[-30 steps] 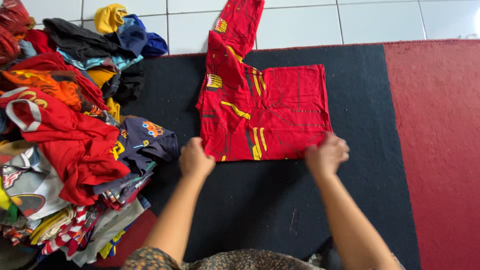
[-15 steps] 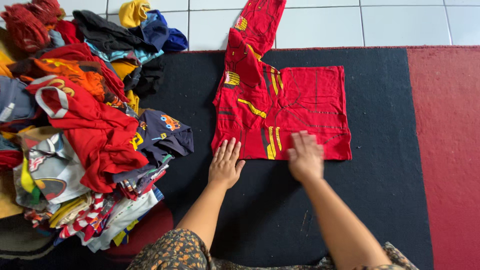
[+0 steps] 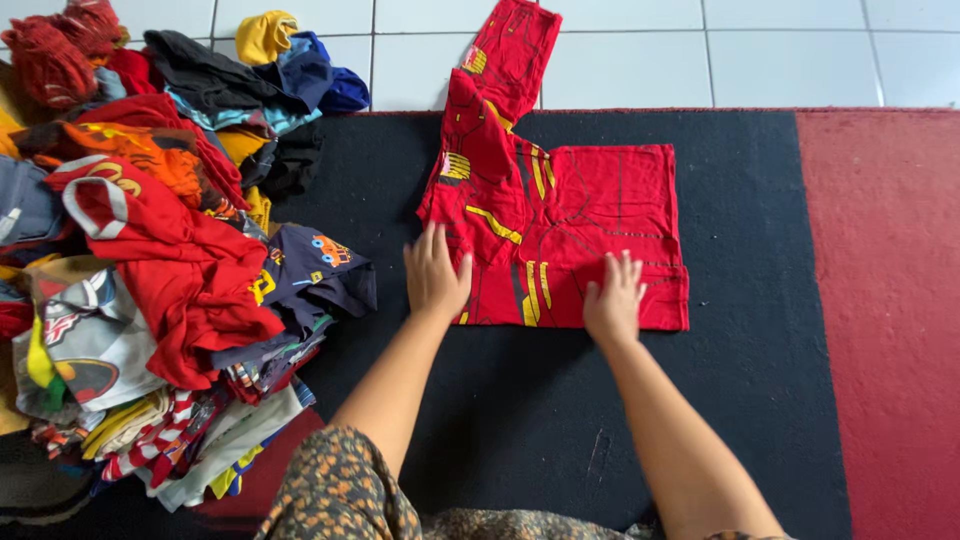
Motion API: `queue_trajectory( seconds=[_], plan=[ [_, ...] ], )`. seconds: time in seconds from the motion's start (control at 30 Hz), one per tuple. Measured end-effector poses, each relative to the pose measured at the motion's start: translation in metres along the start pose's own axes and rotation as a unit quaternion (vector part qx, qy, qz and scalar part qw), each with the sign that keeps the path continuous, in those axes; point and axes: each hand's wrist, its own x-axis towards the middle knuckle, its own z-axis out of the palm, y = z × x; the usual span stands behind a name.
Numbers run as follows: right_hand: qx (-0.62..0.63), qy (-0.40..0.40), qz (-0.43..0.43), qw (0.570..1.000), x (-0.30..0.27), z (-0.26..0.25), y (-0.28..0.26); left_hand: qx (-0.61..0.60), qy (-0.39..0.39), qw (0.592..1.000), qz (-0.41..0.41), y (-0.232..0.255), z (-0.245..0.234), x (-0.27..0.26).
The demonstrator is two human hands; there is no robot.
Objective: The person empties a cabinet of clothes onto the floor, sorts through the pile, and then folds several shirts and a pair of shorts by hand on the floor.
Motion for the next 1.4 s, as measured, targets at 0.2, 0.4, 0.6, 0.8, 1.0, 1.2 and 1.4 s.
queue_trajectory(
  seconds=[0.2,0.4,0.6,0.8,1.0,1.2,1.4],
  plan=[
    [-0.101,0.037,0.017,0.994,-0.016,-0.002,-0.034,-0.132,0.097,0.986,0.039,-0.018,0.047,0.111],
    [-0.145,0.030,0.023,0.989,-0.014,-0.006,-0.045,-0.176,0.115,0.977,-0.036,-0.033,0.075,0.217],
    [-0.161,-0.011,0.050,0.986,-0.011,-0.006,-0.047,-0.272,-0.059,0.929,-0.244,-0.026,0.069,0.247],
    [-0.178,-0.024,0.042,0.983,-0.008,-0.010,-0.048,-0.322,0.048,0.936,-0.135,-0.049,0.079,0.244],
    [-0.164,-0.021,0.049,0.985,-0.008,-0.013,-0.050,-0.373,-0.067,0.907,-0.184,-0.025,0.056,0.225],
    [-0.112,0.001,0.035,0.993,-0.012,-0.002,-0.034,-0.397,-0.010,0.917,0.024,0.033,-0.007,0.193],
    [0.230,0.041,-0.010,0.972,0.009,0.008,0.028,-0.368,-0.196,0.908,0.048,0.139,-0.033,0.063]
  ],
)
